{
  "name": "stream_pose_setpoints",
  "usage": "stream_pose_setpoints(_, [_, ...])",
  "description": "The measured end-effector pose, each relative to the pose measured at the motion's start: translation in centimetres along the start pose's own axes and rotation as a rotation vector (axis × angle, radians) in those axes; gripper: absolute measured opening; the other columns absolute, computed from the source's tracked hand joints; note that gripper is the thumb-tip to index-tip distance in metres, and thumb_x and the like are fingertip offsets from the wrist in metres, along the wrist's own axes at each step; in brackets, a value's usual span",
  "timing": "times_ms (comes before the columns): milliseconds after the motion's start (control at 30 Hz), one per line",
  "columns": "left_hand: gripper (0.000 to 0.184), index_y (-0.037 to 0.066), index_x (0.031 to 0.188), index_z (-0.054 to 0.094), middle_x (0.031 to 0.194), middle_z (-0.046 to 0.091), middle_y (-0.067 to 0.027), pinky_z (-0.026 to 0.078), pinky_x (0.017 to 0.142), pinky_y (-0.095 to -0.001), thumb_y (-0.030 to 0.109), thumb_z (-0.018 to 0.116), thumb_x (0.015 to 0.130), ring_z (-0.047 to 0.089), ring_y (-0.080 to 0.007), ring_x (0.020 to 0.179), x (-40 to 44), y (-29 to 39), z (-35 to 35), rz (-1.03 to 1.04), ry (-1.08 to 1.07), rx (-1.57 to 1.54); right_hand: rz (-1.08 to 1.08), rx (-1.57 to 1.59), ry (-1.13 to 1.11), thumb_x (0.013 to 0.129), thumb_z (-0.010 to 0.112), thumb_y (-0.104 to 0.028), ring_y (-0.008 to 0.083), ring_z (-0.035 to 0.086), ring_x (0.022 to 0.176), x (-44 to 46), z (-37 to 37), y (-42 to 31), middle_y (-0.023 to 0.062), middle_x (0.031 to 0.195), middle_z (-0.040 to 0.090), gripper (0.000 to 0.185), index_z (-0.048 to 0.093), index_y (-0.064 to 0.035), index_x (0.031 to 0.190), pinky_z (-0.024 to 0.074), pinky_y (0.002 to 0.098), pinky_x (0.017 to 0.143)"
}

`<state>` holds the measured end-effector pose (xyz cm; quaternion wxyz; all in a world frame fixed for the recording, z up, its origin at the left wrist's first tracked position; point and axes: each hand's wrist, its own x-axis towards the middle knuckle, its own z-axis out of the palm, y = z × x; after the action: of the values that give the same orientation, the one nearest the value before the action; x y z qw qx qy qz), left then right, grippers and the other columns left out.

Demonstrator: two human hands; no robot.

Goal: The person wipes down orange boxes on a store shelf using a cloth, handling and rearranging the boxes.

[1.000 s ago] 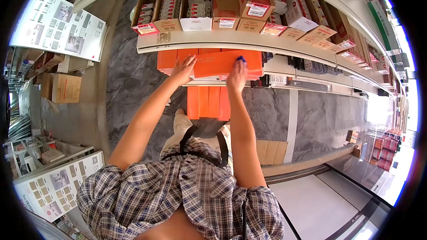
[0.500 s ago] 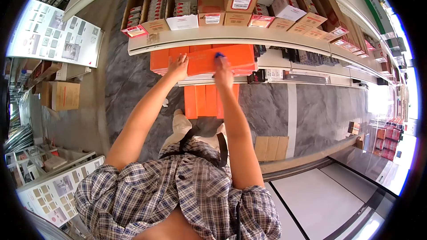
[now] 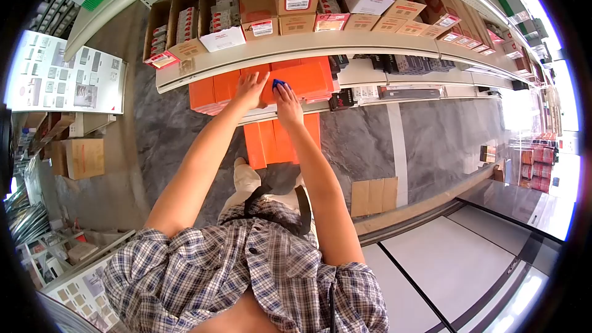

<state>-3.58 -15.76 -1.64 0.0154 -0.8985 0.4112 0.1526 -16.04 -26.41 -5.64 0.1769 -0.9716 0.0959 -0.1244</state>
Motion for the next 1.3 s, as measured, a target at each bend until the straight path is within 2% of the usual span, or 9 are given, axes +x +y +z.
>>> stream_pose_setpoints(433, [0.106, 0.022, 0.140, 0.020, 0.139, 0.027, -0.0152, 0.020, 0.103, -0.0572, 0.036, 0.079, 0.052, 0.026, -0.0288, 0.130, -2.1, -2.5, 1.7, 0.038, 0.072, -0.046, 0.525, -0.125, 0.155, 0.083, 0.041, -0.004, 0.0297, 0.025, 0.131, 0.4, -0.7, 3.1, 0.0129, 0.139, 0.031, 0.048, 0.036, -0.0003, 0.130, 0.0226, 0.0355, 0.108])
stream_pose_setpoints(600, [0.105, 0.021, 0.139, 0.022, 0.137, 0.030, -0.0146, 0.021, 0.102, -0.0578, 0.034, 0.079, 0.053, 0.027, -0.0284, 0.129, -1.9, -2.6, 2.0, 0.044, 0.119, -0.026, 0.189, 0.109, 0.045, 0.082, 0.041, -0.003, 0.0277, 0.033, 0.126, 1.9, 0.2, -1.2, 0.0116, 0.133, 0.039, 0.046, 0.039, -0.0054, 0.128, 0.0307, 0.0367, 0.103])
stream_pose_setpoints(667, [0.111, 0.015, 0.140, 0.018, 0.137, 0.028, -0.0143, 0.022, 0.102, -0.0559, 0.036, 0.080, 0.050, 0.028, -0.0301, 0.128, -2.0, -2.7, 1.9, 0.051, 0.116, -0.024, -0.156, -0.012, 0.027, 0.083, 0.040, -0.005, 0.0282, 0.036, 0.123, 2.3, 0.7, -1.3, 0.0118, 0.133, 0.039, 0.044, 0.040, -0.0045, 0.127, 0.0338, 0.0366, 0.101])
stream_pose_setpoints(800, [0.108, 0.009, 0.138, 0.020, 0.137, 0.029, -0.0132, 0.021, 0.102, -0.0586, 0.035, 0.080, 0.052, 0.027, -0.0270, 0.129, -0.9, -3.6, 4.8, 0.057, 0.310, 0.061, 0.249, -0.040, 0.004, 0.084, 0.040, -0.007, 0.0270, 0.035, 0.125, 3.4, 0.5, 3.3, 0.0114, 0.136, 0.036, 0.045, 0.038, -0.0045, 0.129, 0.0319, 0.0360, 0.102])
stream_pose_setpoints(867, [0.111, 0.006, 0.138, 0.020, 0.138, 0.029, -0.0127, 0.021, 0.103, -0.0575, 0.034, 0.081, 0.050, 0.027, -0.0265, 0.129, -2.1, -2.5, 1.5, 0.030, 0.109, -0.047, 0.377, -0.132, 0.056, 0.085, 0.040, -0.008, 0.0247, 0.026, 0.131, 3.7, -0.9, 4.3, 0.0086, 0.140, 0.031, 0.049, 0.033, -0.0026, 0.133, 0.0222, 0.0342, 0.108])
stream_pose_setpoints(967, [0.111, 0.007, 0.138, 0.020, 0.137, 0.030, -0.0127, 0.021, 0.104, -0.0563, 0.034, 0.081, 0.049, 0.028, -0.0267, 0.129, -2.2, -2.2, 1.1, 0.006, 0.093, -0.041, 0.436, -0.200, 0.090, 0.084, 0.041, -0.008, 0.0252, 0.028, 0.130, 4.3, -1.0, 2.8, 0.0110, 0.138, 0.033, 0.046, 0.038, -0.0018, 0.129, 0.0237, 0.0344, 0.107])
stream_pose_setpoints(1033, [0.111, 0.007, 0.138, 0.021, 0.137, 0.030, -0.0128, 0.021, 0.104, -0.0560, 0.034, 0.081, 0.049, 0.028, -0.0267, 0.129, -2.1, -2.3, 1.5, 0.008, 0.119, -0.057, 0.424, -0.129, 0.105, 0.082, 0.043, -0.008, 0.0249, 0.027, 0.131, 5.1, 0.0, 1.2, 0.0104, 0.138, 0.033, 0.047, 0.039, -0.0024, 0.129, 0.0240, 0.0347, 0.107])
stream_pose_setpoints(1200, [0.111, 0.007, 0.138, 0.021, 0.140, 0.027, -0.0138, 0.020, 0.104, -0.0553, 0.035, 0.081, 0.049, 0.027, -0.0286, 0.129, -1.7, -2.8, 1.9, 0.006, 0.118, -0.054, -0.114, 0.050, -0.074, 0.082, 0.040, -0.006, 0.0254, 0.029, 0.130, 5.2, 1.2, -2.2, 0.0109, 0.137, 0.036, 0.044, 0.042, -0.0039, 0.126, 0.0250, 0.0343, 0.107])
stream_pose_setpoints(1300, [0.111, 0.007, 0.138, 0.021, 0.140, 0.027, -0.0139, 0.020, 0.104, -0.0551, 0.035, 0.081, 0.049, 0.027, -0.0291, 0.129, -2.2, -2.6, 2.1, 0.024, 0.139, -0.072, 0.046, 0.024, -0.105, 0.084, 0.037, -0.008, 0.0259, 0.029, 0.130, 6.0, 0.9, 2.1, 0.0115, 0.137, 0.036, 0.043, 0.042, -0.0036, 0.126, 0.0254, 0.0337, 0.107])
